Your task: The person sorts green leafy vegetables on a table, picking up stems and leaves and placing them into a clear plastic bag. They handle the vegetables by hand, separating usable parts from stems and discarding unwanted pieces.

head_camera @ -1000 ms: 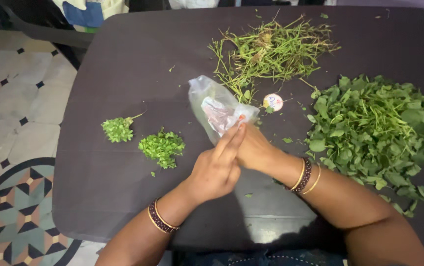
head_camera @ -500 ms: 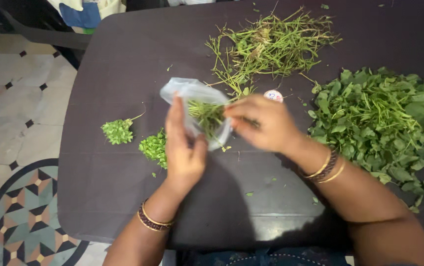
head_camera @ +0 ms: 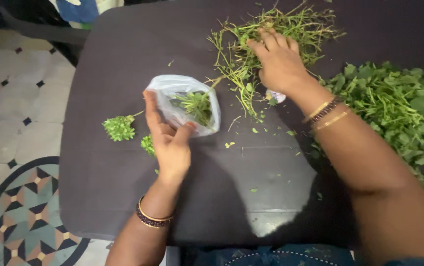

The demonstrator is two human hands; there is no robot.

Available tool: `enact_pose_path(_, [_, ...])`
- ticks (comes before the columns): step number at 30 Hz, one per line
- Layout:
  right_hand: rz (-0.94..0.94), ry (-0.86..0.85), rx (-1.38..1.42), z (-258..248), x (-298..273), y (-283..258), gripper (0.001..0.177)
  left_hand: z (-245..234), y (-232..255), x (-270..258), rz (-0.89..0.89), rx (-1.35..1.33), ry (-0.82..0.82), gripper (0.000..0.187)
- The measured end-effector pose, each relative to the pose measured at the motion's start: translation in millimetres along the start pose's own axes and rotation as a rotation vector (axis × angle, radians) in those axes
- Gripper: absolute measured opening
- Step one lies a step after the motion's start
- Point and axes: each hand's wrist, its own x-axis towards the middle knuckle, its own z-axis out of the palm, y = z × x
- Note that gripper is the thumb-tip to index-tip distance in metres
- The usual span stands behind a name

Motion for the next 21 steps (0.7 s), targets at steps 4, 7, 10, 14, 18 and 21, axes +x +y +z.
enact_pose_path(4, [0.069, -0.209, -0.013, 19, 17, 1, 0.077, 2, 3, -1, -0.003, -0.064, -0.034, 0.101])
enact_pose_path(7, [0.086, -0.278, -0.031, 14, -5, -12, 0.053, 1, 5, -2, 0.007, -0.034, -0.047, 0.098])
enact_pose_path(10, [-0.073, -0.168, 0.058, 4, -44, -36, 0.04, 0, 1, -5, 0.049, -0.072, -0.086, 0.085])
enact_pose_path(14, [-0.183, -0.002, 0.313, -17, -89, -54, 0.026, -3, -2, -8, 0.097, 0.096, -0.089, 0.065])
enact_pose_path(18, [-0.1, 0.114, 0.619, -33, -105, -43, 0.017, 1, -5, -6, 0.092, 0.104, -0.109, 0.069])
enact_pose_path(21, [0.092, 0.127, 0.905, -38, -109, -25, 0.016, 7, -5, -10, 0.09, 0.195, -0.122, 0.072])
